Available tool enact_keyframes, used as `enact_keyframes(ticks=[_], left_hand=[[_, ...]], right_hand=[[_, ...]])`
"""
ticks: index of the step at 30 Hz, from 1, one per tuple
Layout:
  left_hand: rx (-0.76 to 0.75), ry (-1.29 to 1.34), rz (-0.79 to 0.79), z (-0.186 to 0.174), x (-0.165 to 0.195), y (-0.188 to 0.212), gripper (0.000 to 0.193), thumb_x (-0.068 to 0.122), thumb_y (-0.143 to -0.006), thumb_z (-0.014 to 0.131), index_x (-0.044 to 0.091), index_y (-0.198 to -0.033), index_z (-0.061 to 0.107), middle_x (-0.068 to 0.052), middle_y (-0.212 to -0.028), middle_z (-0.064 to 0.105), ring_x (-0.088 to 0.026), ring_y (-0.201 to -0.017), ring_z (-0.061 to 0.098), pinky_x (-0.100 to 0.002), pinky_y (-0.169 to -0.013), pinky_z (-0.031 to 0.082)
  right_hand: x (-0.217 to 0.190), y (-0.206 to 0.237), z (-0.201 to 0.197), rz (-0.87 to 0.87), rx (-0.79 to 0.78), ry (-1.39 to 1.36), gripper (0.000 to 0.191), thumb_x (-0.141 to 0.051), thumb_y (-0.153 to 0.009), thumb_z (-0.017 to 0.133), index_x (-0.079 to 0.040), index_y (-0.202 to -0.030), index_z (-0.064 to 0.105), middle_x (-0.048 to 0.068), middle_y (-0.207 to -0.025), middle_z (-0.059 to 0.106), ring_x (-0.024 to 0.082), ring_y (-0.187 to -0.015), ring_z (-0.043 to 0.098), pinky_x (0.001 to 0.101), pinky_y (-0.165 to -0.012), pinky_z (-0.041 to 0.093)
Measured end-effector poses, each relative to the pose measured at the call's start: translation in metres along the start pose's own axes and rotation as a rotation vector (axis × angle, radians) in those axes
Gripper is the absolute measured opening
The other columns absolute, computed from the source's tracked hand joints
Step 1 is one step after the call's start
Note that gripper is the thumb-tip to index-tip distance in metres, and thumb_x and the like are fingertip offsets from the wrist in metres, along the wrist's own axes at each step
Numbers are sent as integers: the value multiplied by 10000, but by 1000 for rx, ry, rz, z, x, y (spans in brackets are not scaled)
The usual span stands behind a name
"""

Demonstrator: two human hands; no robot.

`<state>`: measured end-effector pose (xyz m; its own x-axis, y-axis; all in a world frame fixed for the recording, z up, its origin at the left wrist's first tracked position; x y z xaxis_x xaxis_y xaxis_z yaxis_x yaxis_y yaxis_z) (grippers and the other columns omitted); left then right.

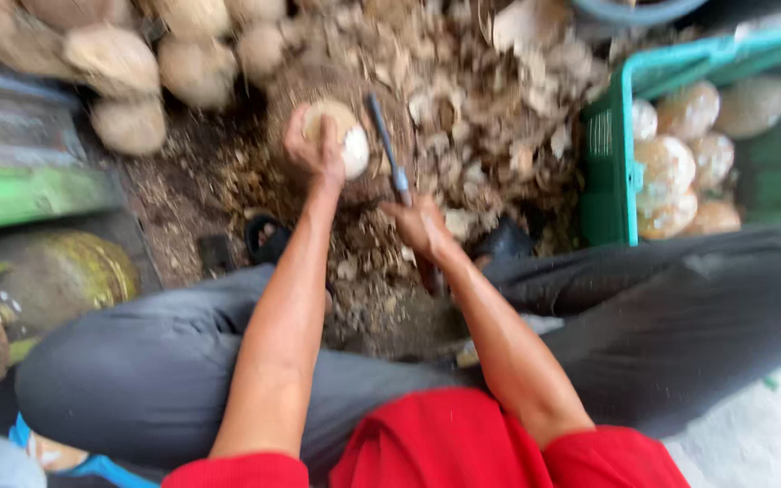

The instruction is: The person sits on the ground and husks coconuts, holding each coconut against a wooden chopping block and striking off the fibrous husk with a machete. Husked coconuts are set aside and a new unhusked coconut is picked up to continue.

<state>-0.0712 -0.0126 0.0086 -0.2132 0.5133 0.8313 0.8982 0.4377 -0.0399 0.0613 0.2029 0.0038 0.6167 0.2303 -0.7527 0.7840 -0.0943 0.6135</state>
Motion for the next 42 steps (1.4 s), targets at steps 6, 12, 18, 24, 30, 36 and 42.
enact_keyframes(ticks=[6,12,18,24,30,36,42], left_hand=[[13,107,-155,-8,-9,-3,486,556,-774,627,205,-1092,735,-55,-1109,750,-245,-977,710,-419,-770,554],[60,-146,-263,-21,3,9,650,566,-769,656,209,-1306,569,-112,-1393,475,-282,-1115,556,-469,-775,482],[33,-58,-437,-16,-3,18,757,588,-661,819,182,-1249,570,-128,-1288,568,-275,-1069,607,-449,-822,525],[-249,337,-277,-17,-13,-24,532,474,-648,823,153,-1062,730,-68,-1020,741,-188,-885,727,-363,-707,613],[-165,-56,-234,-6,-9,-21,348,513,-865,675,212,-1009,774,0,-934,757,-181,-812,681,-345,-644,509],[-134,-146,-39,-10,6,-28,354,565,-909,691,231,-987,776,-4,-956,753,-157,-778,659,-335,-616,509],[-189,-138,-148,-2,-3,-24,333,515,-937,580,254,-948,787,1,-864,766,-163,-721,661,-339,-593,487]], right_hand=[[-47,17,-27,-135,66,-129,211,-260,-957,623,-112,-810,594,-26,-612,546,88,-457,484,288,-389,442],[-48,24,-8,-183,104,-91,302,-307,-993,616,-130,-757,549,-16,-616,519,85,-454,445,306,-397,429],[7,19,9,160,-51,-48,139,-294,-905,657,-171,-841,647,-9,-658,586,102,-481,460,313,-412,411],[-38,17,-83,-40,188,-322,212,-257,-974,637,-138,-828,538,2,-618,545,92,-428,474,276,-374,441],[-78,26,-69,-286,49,-462,313,-247,-991,679,-129,-753,515,0,-599,550,91,-412,455,276,-362,418],[-58,29,6,-23,-155,-277,290,-260,-950,693,-137,-748,524,-11,-562,513,87,-396,454,271,-357,413],[-85,33,-18,-310,-61,-369,265,-235,-973,663,-116,-765,550,-25,-568,542,96,-399,476,287,-362,455]])
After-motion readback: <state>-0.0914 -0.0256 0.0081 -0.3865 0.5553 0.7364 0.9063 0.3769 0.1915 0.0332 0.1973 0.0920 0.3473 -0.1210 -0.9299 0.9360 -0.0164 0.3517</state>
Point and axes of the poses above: each hand's wrist, its own y-axis away from the middle knuckle, its own z-axis out of the palm, x = y × z, the point moved 10 cm from there along -y, towards the middle knuckle
